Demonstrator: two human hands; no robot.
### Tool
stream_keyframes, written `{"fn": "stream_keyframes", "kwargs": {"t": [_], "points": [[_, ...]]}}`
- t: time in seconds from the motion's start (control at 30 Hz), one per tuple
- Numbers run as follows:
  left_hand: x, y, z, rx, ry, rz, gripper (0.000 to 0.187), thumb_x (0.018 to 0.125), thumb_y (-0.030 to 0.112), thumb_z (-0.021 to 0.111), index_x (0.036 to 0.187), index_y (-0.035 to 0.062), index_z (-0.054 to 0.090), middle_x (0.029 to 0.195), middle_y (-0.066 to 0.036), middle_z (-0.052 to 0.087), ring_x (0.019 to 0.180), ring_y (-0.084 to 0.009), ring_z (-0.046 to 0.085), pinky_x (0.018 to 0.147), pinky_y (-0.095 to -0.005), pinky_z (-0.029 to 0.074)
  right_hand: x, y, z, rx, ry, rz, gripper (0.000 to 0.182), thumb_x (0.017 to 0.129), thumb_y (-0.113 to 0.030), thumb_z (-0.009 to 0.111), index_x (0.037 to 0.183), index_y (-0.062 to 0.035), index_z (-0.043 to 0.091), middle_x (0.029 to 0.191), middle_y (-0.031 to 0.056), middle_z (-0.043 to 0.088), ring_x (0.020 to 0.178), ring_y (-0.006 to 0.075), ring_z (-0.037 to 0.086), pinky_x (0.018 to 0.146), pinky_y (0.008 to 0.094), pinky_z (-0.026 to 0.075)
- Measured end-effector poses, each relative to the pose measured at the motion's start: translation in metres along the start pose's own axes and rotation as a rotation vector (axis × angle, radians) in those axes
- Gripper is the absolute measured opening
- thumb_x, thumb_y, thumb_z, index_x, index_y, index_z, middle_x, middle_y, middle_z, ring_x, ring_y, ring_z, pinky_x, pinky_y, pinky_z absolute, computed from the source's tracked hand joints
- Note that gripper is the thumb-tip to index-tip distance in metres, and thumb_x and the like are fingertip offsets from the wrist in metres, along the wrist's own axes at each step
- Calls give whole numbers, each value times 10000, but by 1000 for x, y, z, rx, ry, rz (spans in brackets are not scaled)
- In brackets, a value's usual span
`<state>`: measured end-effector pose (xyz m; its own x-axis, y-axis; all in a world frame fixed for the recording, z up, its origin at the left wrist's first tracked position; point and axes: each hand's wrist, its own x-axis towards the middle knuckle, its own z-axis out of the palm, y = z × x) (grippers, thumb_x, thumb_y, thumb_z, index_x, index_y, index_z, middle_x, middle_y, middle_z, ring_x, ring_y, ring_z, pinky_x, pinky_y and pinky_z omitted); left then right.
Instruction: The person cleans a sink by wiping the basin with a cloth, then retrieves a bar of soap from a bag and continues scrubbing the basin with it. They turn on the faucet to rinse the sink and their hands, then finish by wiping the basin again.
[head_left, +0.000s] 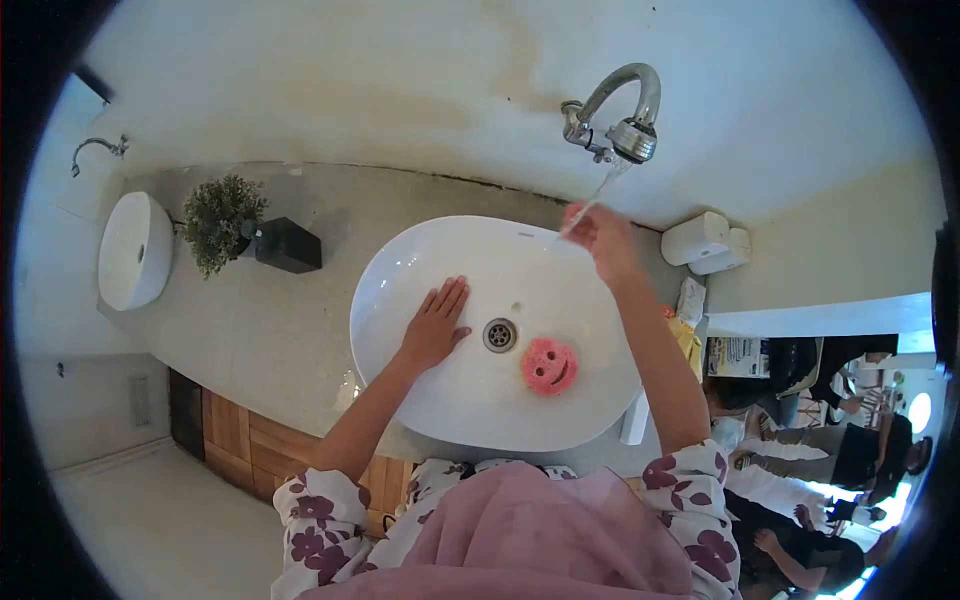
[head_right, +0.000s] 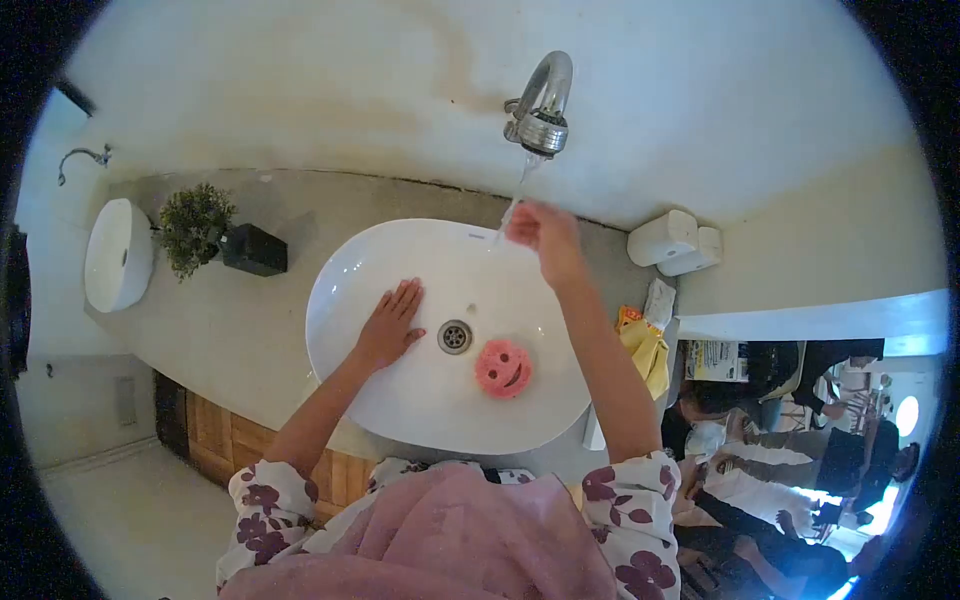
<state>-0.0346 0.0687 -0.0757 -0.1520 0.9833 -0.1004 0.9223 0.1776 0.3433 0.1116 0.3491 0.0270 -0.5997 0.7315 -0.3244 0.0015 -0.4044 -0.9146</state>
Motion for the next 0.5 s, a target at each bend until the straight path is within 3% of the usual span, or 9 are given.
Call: {"fn": "stream_keyframes", "kwargs": {"t": [0.03, 0.1, 0.13, 0.2, 0.5], "points": [[0, 0, 1, 9, -5, -2, 739, 916, 372, 523, 1482, 35, 187, 1564, -97, 151, 1445, -241, 139, 1167, -404, 164, -5, 0, 4, -3, 2, -1, 294, 918, -209, 543, 1008, 65, 601, 920, 156, 633, 809, 223, 653, 752, 334, 566], [-1, -1, 3, 5, 9, 6, 740, 914, 370, 525, 1482, 34, 189, 1565, -96, 150, 1445, -240, 137, 1167, -403, 165, -11, -3, 16, 4, -134, 256, 279, 901, -175, 551, 947, 94, 611, 875, 181, 640, 767, 260, 667, 746, 359, 577], [-2, -3, 3, 2, 28, 12, 740, 913, 368, 528, 1481, 34, 190, 1565, -94, 150, 1445, -239, 135, 1167, -402, 165, -11, 0, 25, -1, -138, 249, 279, 901, -175, 551, 947, 94, 611, 875, 181, 640, 767, 260, 667, 746, 359, 577], [-2, -3, 3, 2, 22, 7, 742, 912, 367, 531, 1481, 34, 190, 1565, -93, 149, 1445, -239, 136, 1167, -401, 167, -11, 4, 36, -57, -208, 348, 268, 912, -150, 559, 962, 111, 600, 909, 185, 645, 862, 266, 661, 840, 394, 555], [-1, -1, 0, -6, -4, -19, 750, 905, 365, 541, 1480, 34, 191, 1566, -91, 147, 1446, -234, 135, 1168, -396, 168, 6, 7, 72, 23, -248, 241, 386, 903, -167, 544, 1132, 144, 524, 1093, 252, 599, 1023, 319, 615, 925, 402, 514]]}}
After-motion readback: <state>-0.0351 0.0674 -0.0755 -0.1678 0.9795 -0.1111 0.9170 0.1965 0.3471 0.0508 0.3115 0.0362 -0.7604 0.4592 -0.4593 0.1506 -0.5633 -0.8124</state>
